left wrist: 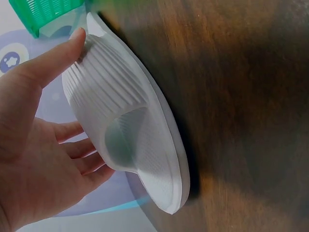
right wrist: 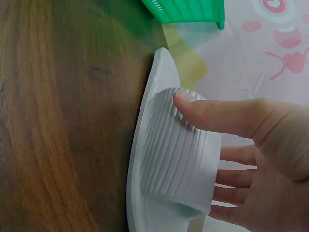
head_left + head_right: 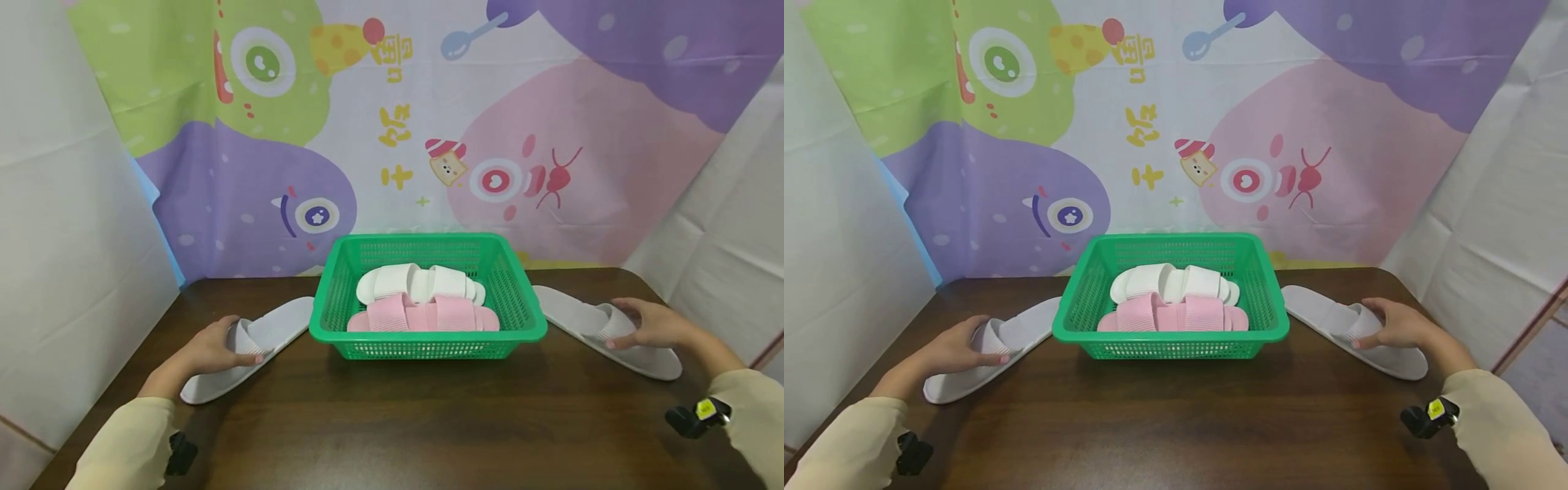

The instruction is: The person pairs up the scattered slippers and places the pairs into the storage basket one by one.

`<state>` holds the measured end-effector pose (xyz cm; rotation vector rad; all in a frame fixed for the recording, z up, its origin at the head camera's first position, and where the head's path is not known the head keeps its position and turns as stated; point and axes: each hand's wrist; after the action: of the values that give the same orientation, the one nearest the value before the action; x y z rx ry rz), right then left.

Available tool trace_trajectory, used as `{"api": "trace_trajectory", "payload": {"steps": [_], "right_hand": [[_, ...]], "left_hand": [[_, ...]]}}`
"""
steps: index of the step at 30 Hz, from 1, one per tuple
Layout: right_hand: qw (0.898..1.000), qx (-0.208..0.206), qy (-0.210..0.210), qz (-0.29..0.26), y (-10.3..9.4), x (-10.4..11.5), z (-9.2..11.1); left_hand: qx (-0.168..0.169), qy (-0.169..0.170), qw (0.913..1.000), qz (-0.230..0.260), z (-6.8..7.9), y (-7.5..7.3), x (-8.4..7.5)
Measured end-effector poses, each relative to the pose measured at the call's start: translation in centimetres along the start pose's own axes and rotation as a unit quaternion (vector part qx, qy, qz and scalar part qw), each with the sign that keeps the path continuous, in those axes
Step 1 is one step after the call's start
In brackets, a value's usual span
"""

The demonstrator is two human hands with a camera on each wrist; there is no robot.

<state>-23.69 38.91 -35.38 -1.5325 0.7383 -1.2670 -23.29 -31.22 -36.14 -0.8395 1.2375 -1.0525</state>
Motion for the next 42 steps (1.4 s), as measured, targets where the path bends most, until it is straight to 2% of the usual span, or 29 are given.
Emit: {"api": "trace_trajectory", "payload": {"steps": [10, 17, 26, 32, 42], "right_hand": [[1.000, 0.022, 0.013, 0.018, 0.2, -0.8, 0.0], [0.999, 0.040, 0.012, 0.014, 0.1, -1.0, -0.2], [0.999, -0.006, -0.016, 0.037, 0.5, -1.7, -0.2], [0.999, -0.026, -0.010, 0.046, 0.5, -1.8, 0.2], [0.999, -0.033, -0.004, 0.037, 0.9, -1.7, 0.7]], "left_hand": [[0.011, 0.005, 0.9999, 0.001, -0.3, 0.1, 0.0], [0.032, -0.009, 0.9994, 0.004, -0.4, -0.2, -0.2], [0.016, 0.007, 0.9998, -0.010, -0.5, 0.1, 0.1], [0.005, 0.019, 0.9997, -0.014, 0.0, 0.1, 0.4], [-0.004, 0.024, 0.9996, -0.011, 0.7, 0.5, 1.0]]}}
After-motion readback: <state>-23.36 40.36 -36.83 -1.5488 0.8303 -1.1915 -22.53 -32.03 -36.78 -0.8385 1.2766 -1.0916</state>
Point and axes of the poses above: each hand's wrist, its own z-axis away from the middle knuckle, its own y-axis out of the palm, x = y × z, and after that the axes turned 6 degrees about -y, right-handed
